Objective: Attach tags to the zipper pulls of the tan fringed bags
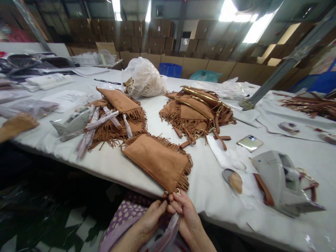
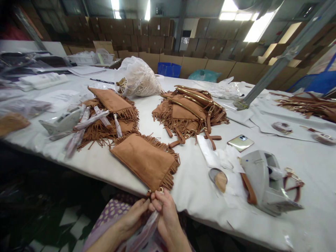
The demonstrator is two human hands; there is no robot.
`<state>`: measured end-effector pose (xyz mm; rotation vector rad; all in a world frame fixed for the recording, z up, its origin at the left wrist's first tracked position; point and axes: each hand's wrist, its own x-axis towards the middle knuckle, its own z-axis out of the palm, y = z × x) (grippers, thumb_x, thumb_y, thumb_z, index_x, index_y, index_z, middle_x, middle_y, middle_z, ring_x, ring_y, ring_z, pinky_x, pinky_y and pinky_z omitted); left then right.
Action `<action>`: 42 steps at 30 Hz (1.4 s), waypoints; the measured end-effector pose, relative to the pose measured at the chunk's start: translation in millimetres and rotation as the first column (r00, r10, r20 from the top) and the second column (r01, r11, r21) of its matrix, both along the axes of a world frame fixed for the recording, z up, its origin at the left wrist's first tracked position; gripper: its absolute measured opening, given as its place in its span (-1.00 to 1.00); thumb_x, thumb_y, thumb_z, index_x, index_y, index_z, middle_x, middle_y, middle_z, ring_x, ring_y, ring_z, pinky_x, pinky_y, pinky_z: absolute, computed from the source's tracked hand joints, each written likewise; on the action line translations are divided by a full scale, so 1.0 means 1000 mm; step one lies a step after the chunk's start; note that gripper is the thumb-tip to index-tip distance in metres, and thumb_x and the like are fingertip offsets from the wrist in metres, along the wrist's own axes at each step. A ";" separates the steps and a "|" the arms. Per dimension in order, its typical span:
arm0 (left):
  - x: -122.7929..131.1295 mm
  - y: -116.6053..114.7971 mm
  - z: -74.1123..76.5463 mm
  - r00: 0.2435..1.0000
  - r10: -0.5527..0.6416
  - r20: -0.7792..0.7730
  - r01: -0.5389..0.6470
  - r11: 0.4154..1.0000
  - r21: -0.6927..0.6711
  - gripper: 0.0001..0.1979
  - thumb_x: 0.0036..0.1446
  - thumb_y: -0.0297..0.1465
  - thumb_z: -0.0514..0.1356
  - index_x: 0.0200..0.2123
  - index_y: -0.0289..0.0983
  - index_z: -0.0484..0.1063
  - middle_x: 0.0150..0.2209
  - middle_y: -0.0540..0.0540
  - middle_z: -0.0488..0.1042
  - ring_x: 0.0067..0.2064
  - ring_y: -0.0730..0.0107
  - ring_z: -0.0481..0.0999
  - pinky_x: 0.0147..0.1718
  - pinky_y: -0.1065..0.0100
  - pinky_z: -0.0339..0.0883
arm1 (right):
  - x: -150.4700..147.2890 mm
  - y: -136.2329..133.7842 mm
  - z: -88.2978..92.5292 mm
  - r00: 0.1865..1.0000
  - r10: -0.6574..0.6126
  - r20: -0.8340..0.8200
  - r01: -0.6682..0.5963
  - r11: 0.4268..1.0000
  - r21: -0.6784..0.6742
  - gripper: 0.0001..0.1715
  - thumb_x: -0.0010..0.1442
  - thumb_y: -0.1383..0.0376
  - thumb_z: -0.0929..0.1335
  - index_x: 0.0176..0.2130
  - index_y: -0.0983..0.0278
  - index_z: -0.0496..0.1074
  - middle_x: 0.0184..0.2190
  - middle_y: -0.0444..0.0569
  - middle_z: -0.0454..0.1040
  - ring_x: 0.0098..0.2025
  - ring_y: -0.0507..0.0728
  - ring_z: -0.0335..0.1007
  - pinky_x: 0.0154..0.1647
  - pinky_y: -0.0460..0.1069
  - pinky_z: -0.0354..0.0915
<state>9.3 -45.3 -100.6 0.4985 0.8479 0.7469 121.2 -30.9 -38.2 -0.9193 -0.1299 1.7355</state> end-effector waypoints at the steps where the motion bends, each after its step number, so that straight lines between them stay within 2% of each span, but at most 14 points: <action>1: -0.002 -0.001 0.000 1.000 -0.011 0.021 0.011 1.000 -0.010 -0.50 -0.07 0.01 0.27 -0.31 -0.33 0.42 -0.39 -0.05 0.44 -0.38 0.42 0.41 -0.36 0.41 0.22 | 0.000 0.000 -0.001 1.000 0.003 0.017 -0.003 1.000 0.004 -0.71 -0.08 0.35 0.47 -0.44 0.28 0.26 -0.58 -0.25 0.36 -0.72 -0.20 -0.09 -0.66 -0.22 0.05; 5: -0.021 -0.007 0.000 1.000 -0.016 -0.018 0.016 1.000 -0.007 -0.50 -0.09 0.03 0.27 -0.39 -0.34 0.41 -0.58 0.09 0.25 -0.58 0.58 0.18 -0.53 0.47 0.08 | 0.007 -0.003 -0.003 0.971 0.061 0.229 -0.064 0.998 0.008 -0.71 -0.03 0.21 0.45 -0.41 0.26 0.29 -0.58 -0.22 0.38 -0.68 -0.11 0.13 -0.62 -0.16 0.16; 7: -0.035 -0.010 0.001 0.990 -0.016 -0.139 0.018 1.000 0.010 -0.51 -0.11 0.02 0.28 -0.43 -0.33 0.38 -0.64 0.13 0.19 -0.63 0.59 0.13 -0.58 0.47 0.04 | 0.015 -0.009 -0.002 0.857 0.127 0.499 -0.151 0.988 0.007 -0.70 0.04 0.12 0.41 -0.29 0.25 0.36 -0.55 -0.15 0.43 -0.59 0.02 0.31 -0.56 -0.08 0.25; 10: -0.051 -0.012 0.013 0.908 0.007 -0.418 0.045 0.992 0.116 -0.57 -0.07 -0.03 0.25 -0.46 -0.33 0.40 -0.65 0.11 0.25 -0.63 0.55 0.18 -0.61 0.47 0.02 | 0.025 -0.021 -0.002 0.392 -0.018 0.920 -0.252 0.960 0.126 -0.58 0.09 0.14 0.39 -0.06 0.23 0.40 -0.37 -0.01 0.51 -0.34 0.20 0.45 -0.29 0.08 0.36; 12: -0.055 -0.012 0.029 0.812 0.051 -0.582 0.113 0.964 0.242 -0.65 0.02 -0.11 0.19 -0.42 -0.32 0.47 -0.60 0.06 0.34 -0.58 0.49 0.26 -0.58 0.46 0.07 | 0.026 -0.027 -0.001 0.096 -0.250 0.963 -0.400 0.877 0.267 -0.60 0.11 0.25 0.37 -0.02 0.19 0.42 -0.20 0.07 0.50 -0.15 0.26 0.42 -0.09 0.16 0.32; 14: -0.053 -0.012 0.050 0.733 0.106 -0.672 0.199 0.911 0.360 -0.74 0.09 -0.22 0.15 -0.37 -0.29 0.52 -0.52 0.01 0.44 -0.50 0.43 0.34 -0.51 0.45 0.13 | 0.021 -0.030 -0.001 -0.015 -0.416 0.909 -0.603 0.729 0.323 -0.61 0.14 0.35 0.32 -0.01 0.19 0.43 -0.07 0.13 0.45 -0.03 0.28 0.36 -0.01 0.18 0.29; 17: -0.046 -0.009 0.075 0.692 0.132 -0.710 0.306 0.837 0.454 -0.82 0.08 -0.31 0.16 -0.40 -0.25 0.54 -0.47 -0.02 0.50 -0.45 0.39 0.38 -0.46 0.45 0.18 | 0.011 -0.026 0.002 -0.007 -0.508 0.861 -0.775 0.547 0.316 -0.60 0.16 0.41 0.28 0.00 0.24 0.41 -0.10 0.17 0.47 -0.09 0.25 0.40 -0.10 0.13 0.36; 19: -0.043 -0.004 0.081 0.707 0.150 -0.691 0.312 0.810 0.496 -0.86 0.03 -0.33 0.21 -0.40 -0.27 0.53 -0.47 -0.02 0.49 -0.46 0.41 0.38 -0.46 0.46 0.20 | 0.007 -0.022 0.004 0.043 -0.505 0.862 -0.774 0.529 0.349 -0.68 0.19 0.40 0.26 -0.07 0.26 0.45 -0.23 0.14 0.52 -0.20 0.21 0.44 -0.20 0.07 0.38; 22: -0.041 0.008 0.077 0.780 0.189 -0.597 0.224 0.806 0.548 -0.70 0.07 -0.25 0.20 -0.18 -0.31 0.46 -0.51 0.00 0.44 -0.48 0.42 0.37 -0.48 0.46 0.24 | 0.007 -0.018 0.007 0.145 -0.426 0.893 -0.666 0.626 0.406 -0.76 0.21 0.39 0.26 -0.17 0.24 0.47 -0.31 0.05 0.54 -0.27 0.15 0.46 -0.26 -0.01 0.36; 24: -0.038 0.017 0.073 0.840 0.115 -0.530 0.243 0.793 0.558 -0.57 0.17 -0.20 0.11 0.03 -0.32 0.33 -0.48 0.00 0.44 -0.48 0.42 0.39 -0.46 0.45 0.28 | 0.010 -0.018 0.009 0.200 -0.339 0.919 -0.579 0.716 0.390 -0.79 0.21 0.37 0.27 -0.18 0.21 0.47 -0.32 -0.01 0.55 -0.29 0.12 0.47 -0.28 -0.05 0.34; 27: -0.028 0.029 0.077 0.876 -0.045 -0.481 0.380 0.678 0.629 -0.61 0.22 -0.26 0.05 0.07 -0.28 0.32 -0.24 -0.11 0.52 -0.29 0.35 0.48 -0.26 0.41 0.35 | 0.016 -0.018 0.015 0.252 -0.240 0.938 -0.487 0.806 0.337 -0.83 0.21 0.33 0.29 -0.22 0.20 0.47 -0.36 -0.07 0.54 -0.33 0.09 0.46 -0.31 -0.09 0.31; 31: -0.012 0.041 0.085 0.871 -0.107 -0.480 0.455 0.543 0.705 -0.67 0.20 -0.38 0.07 0.03 -0.22 0.38 -0.08 -0.11 0.50 -0.09 0.28 0.46 -0.05 0.38 0.29 | 0.026 -0.014 0.022 0.255 -0.226 0.940 -0.396 0.863 0.315 -0.84 0.19 0.28 0.31 -0.35 0.23 0.48 -0.40 -0.07 0.47 -0.33 0.09 0.41 -0.31 -0.08 0.27; 38: 0.007 0.046 0.054 0.817 -0.054 -0.574 0.515 0.515 0.685 -0.72 0.26 -0.32 -0.05 -0.14 -0.21 0.43 -0.49 -0.02 0.50 -0.46 0.40 0.48 -0.42 0.51 0.32 | 0.044 -0.002 0.020 0.382 -0.154 0.911 -0.263 0.927 0.267 -0.88 0.09 0.28 0.37 -0.42 0.27 0.50 -0.47 -0.10 0.44 -0.40 0.07 0.35 -0.37 -0.08 0.25; 42: 0.024 0.039 0.044 0.825 0.089 -0.558 0.410 0.586 0.699 -0.68 0.24 -0.21 -0.02 -0.30 -0.17 0.49 -0.59 0.02 0.44 -0.58 0.45 0.40 -0.51 0.52 0.26 | 0.051 -0.001 0.016 0.345 -0.168 0.923 -0.279 0.921 0.272 -0.84 0.07 0.26 0.37 -0.47 0.28 0.50 -0.52 -0.10 0.42 -0.44 0.06 0.32 -0.41 -0.08 0.22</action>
